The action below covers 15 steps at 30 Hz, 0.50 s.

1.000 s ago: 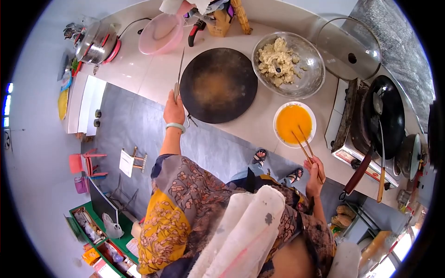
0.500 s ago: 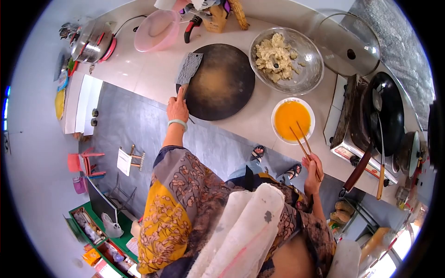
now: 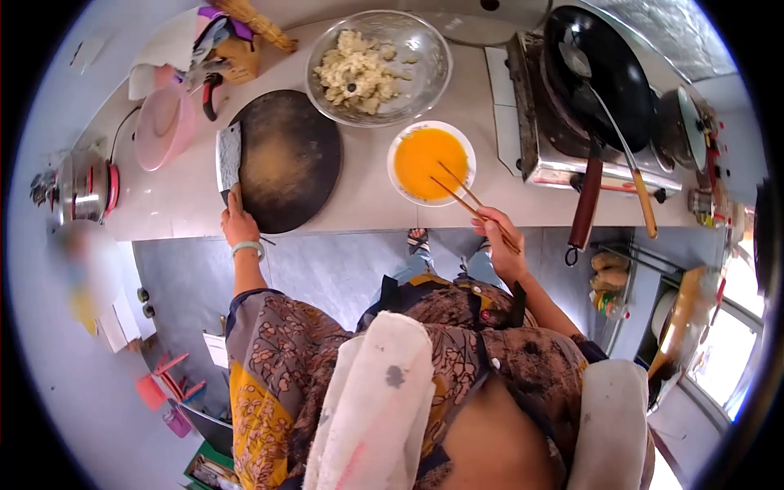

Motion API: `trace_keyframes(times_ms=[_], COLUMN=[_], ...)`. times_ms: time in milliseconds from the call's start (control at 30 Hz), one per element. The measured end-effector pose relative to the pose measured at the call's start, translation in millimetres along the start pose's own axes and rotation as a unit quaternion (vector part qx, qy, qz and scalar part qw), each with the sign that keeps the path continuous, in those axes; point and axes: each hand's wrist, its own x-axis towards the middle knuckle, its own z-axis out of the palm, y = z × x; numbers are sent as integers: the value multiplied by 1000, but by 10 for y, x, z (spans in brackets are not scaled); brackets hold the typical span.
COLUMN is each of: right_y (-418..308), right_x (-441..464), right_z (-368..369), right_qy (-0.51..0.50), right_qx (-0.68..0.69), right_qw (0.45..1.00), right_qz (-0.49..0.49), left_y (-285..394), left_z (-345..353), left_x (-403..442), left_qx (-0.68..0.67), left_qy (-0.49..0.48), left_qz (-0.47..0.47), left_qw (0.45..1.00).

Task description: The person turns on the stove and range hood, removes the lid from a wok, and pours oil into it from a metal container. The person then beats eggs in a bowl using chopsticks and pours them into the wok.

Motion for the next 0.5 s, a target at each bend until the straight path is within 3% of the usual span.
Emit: trace_keyframes(times_ms=[33, 167, 200, 267, 300, 333, 367, 400, 433, 500], right_y=[2, -25, -41, -113, -119, -132, -147, -156, -163, -11], right_x=[7, 27, 46, 65, 80, 88, 77, 50, 27, -14], right_z=[-3, 25, 32, 38, 26, 3, -21, -39, -67, -144], right_qy=[-3, -27, -33, -33, -28, -22, -18, -13, -4, 5], right_qx=[-1, 45, 59, 39, 32, 24, 13, 1, -12, -69], right_qw=[1000, 999, 998, 998, 998, 997, 997, 998, 997, 991], right_qz=[-3, -12, -19, -38, -55, -73, -71, -69, -70, -113], left_y=[91, 303, 418, 658, 763, 983, 1247, 1347, 1536, 1992], left_z=[-104, -260, -322, -387, -234, -233, -256, -30, 86, 136], left_x=[-6, -129, -181, -340, -487, -653, -833, -975, -1110, -1246], left_qx=[-5, -12, -82, -221, -329, -352, -415, -502, -577, -638], left_qy=[-29, 105, 100, 88, 28, -52, -151, -265, -366, -418], left_qz=[-18, 25, 55, 112, 64, 59, 49, 15, -80, -205], left_qw=[999, 994, 990, 965, 942, 933, 896, 823, 725, 613])
